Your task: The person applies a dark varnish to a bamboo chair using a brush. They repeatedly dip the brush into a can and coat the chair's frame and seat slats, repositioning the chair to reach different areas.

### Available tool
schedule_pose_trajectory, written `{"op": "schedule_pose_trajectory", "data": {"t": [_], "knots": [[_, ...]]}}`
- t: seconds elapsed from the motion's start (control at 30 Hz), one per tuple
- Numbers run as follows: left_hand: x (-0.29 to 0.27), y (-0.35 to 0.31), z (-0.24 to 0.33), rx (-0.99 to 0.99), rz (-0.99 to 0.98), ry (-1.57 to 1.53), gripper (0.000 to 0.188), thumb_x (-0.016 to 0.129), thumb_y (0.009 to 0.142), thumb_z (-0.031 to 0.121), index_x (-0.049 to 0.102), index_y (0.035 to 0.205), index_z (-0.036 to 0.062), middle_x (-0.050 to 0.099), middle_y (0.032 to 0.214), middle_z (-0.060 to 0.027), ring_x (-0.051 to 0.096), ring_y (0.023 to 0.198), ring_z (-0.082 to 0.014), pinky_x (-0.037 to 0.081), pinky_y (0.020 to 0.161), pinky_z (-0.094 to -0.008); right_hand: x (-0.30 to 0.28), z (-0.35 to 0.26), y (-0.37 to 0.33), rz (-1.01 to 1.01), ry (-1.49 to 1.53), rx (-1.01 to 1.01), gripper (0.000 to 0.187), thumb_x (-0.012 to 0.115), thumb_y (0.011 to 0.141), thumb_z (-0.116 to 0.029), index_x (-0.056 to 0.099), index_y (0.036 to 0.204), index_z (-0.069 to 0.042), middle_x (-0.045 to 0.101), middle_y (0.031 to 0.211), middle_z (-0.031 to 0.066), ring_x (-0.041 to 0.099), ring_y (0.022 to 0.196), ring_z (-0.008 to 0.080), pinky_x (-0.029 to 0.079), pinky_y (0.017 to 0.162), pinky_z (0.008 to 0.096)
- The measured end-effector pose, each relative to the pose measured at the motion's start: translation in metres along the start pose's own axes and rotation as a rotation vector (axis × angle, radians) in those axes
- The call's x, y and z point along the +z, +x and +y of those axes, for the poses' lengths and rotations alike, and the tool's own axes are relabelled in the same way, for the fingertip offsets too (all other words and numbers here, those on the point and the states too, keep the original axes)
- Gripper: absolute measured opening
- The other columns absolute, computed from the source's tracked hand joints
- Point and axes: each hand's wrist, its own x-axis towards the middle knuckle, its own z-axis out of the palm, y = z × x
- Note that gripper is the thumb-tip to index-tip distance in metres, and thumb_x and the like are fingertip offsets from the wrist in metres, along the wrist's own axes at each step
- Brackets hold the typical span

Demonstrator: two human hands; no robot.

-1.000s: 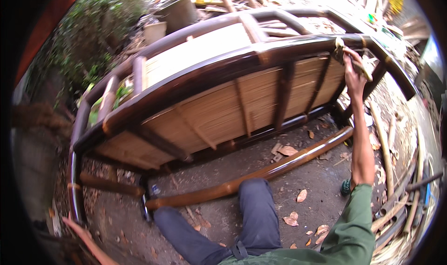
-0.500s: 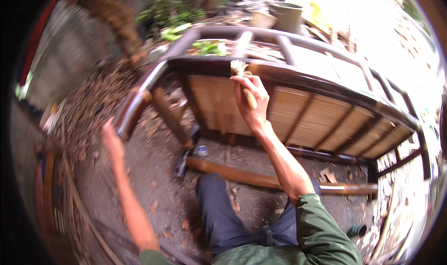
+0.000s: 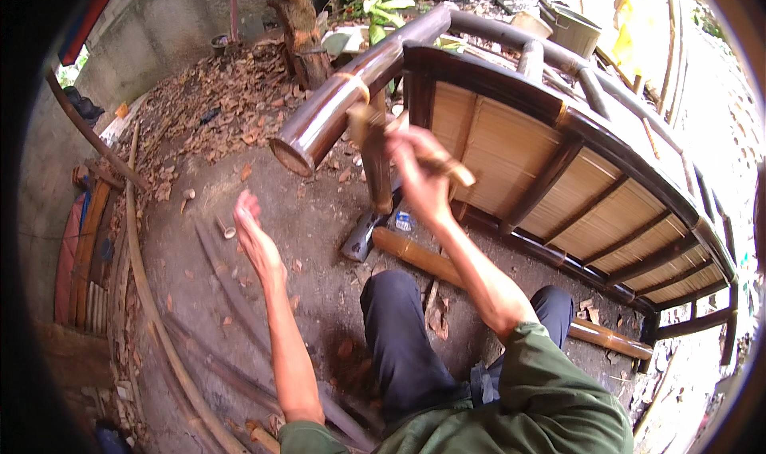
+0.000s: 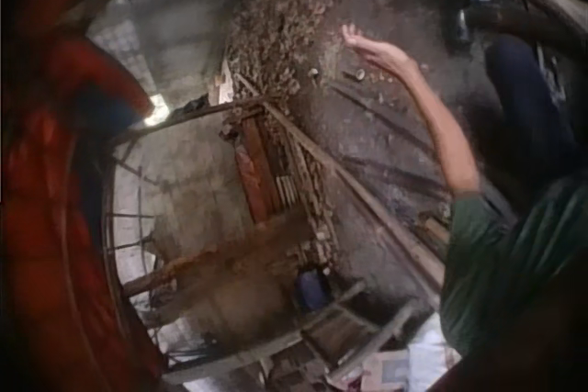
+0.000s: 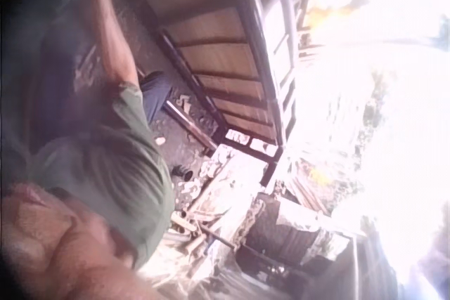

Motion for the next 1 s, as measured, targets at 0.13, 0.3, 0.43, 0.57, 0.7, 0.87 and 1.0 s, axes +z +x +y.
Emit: {"op": "schedule_pose_trajectory", "data": {"t": [0.13, 0.3, 0.43, 0.57, 0.7, 0.87, 1.0], "knots": [[-0.033, -0.100, -0.053, -0.207, -0.093, -0.073, 0.038, 0.037, 0.107, 0.031, 0.052, 0.129, 0.0039, 0.057, 0.109, -0.0086, 0.054, 0.110, -0.0203, 0.040, 0.101, -0.0356, -0.002, 0.054, 0.025, 0.439, 0.526, 0.369, 0.026, 0.065, 0.093, -0.020, 0.060, 0.117, -0.010, 0.061, 0.095, -0.0004, 0.053, 0.080, 0.0074, 0.044, 0.068, 0.0232], [-0.013, -0.229, -0.074, -0.331, -0.308, 0.073, 0.034, 0.043, 0.104, 0.023, 0.053, 0.126, -0.0005, 0.058, 0.114, -0.0140, 0.055, 0.112, -0.0272, 0.040, 0.102, -0.0397, -0.005, 0.206, -0.109, 0.453, 0.121, 0.643, 0.033, 0.069, 0.092, -0.032, 0.067, 0.113, -0.007, 0.065, 0.113, 0.0028, 0.059, 0.100, 0.0144, 0.048, 0.090, 0.0304], [-0.017, -0.275, -0.044, -0.096, -0.268, 0.440, 0.041, 0.039, 0.103, 0.021, 0.044, 0.134, -0.0058, 0.046, 0.135, -0.0250, 0.046, 0.125, -0.0376, 0.034, 0.107, -0.0437, -0.003, 0.236, -0.134, 0.554, -0.154, 0.791, 0.028, 0.067, 0.093, -0.029, 0.069, 0.109, -0.005, 0.066, 0.108, 0.0043, 0.059, 0.098, 0.0123, 0.046, 0.090, 0.0285], [-0.043, -0.277, -0.048, -0.149, -0.197, 0.577, 0.046, 0.037, 0.104, 0.026, 0.040, 0.136, -0.0066, 0.046, 0.132, -0.0247, 0.044, 0.125, -0.0375, 0.031, 0.108, -0.0451, 0.024, 0.216, -0.147, 0.358, -0.128, 0.704, 0.021, 0.064, 0.093, -0.026, 0.070, 0.107, -0.011, 0.071, 0.099, 0.0053, 0.064, 0.095, 0.0181, 0.048, 0.088, 0.0336], [-0.023, -0.271, -0.049, -0.082, -0.328, 0.530, 0.051, 0.031, 0.105, 0.032, 0.039, 0.136, -0.0079, 0.045, 0.133, -0.0255, 0.044, 0.125, -0.0379, 0.031, 0.108, -0.0455, -0.007, 0.243, -0.215, 0.353, -0.130, 0.768, 0.017, 0.065, 0.090, -0.021, 0.072, 0.098, -0.009, 0.073, 0.097, 0.0072, 0.067, 0.093, 0.0195, 0.051, 0.084, 0.0354], [-0.016, -0.275, -0.063, -0.176, -0.359, 0.470, 0.054, 0.028, 0.106, 0.034, 0.037, 0.140, -0.0063, 0.041, 0.141, -0.0244, 0.040, 0.131, -0.0344, 0.027, 0.113, -0.0445, -0.016, 0.199, -0.276, 0.191, -0.360, 0.954, 0.012, 0.065, 0.087, -0.015, 0.070, 0.096, -0.008, 0.072, 0.085, 0.0100, 0.069, 0.085, 0.0197, 0.053, 0.077, 0.0354], [-0.005, -0.269, -0.060, -0.189, -0.375, 0.350, 0.053, 0.026, 0.106, 0.033, 0.041, 0.136, -0.0073, 0.043, 0.138, -0.0243, 0.042, 0.129, -0.0337, 0.031, 0.110, -0.0442, -0.167, 0.130, -0.303, 0.120, -0.504, 0.931, 0.016, 0.065, 0.085, -0.016, 0.071, 0.098, -0.008, 0.072, 0.088, 0.0115, 0.070, 0.088, 0.0202, 0.053, 0.082, 0.0346]]}}
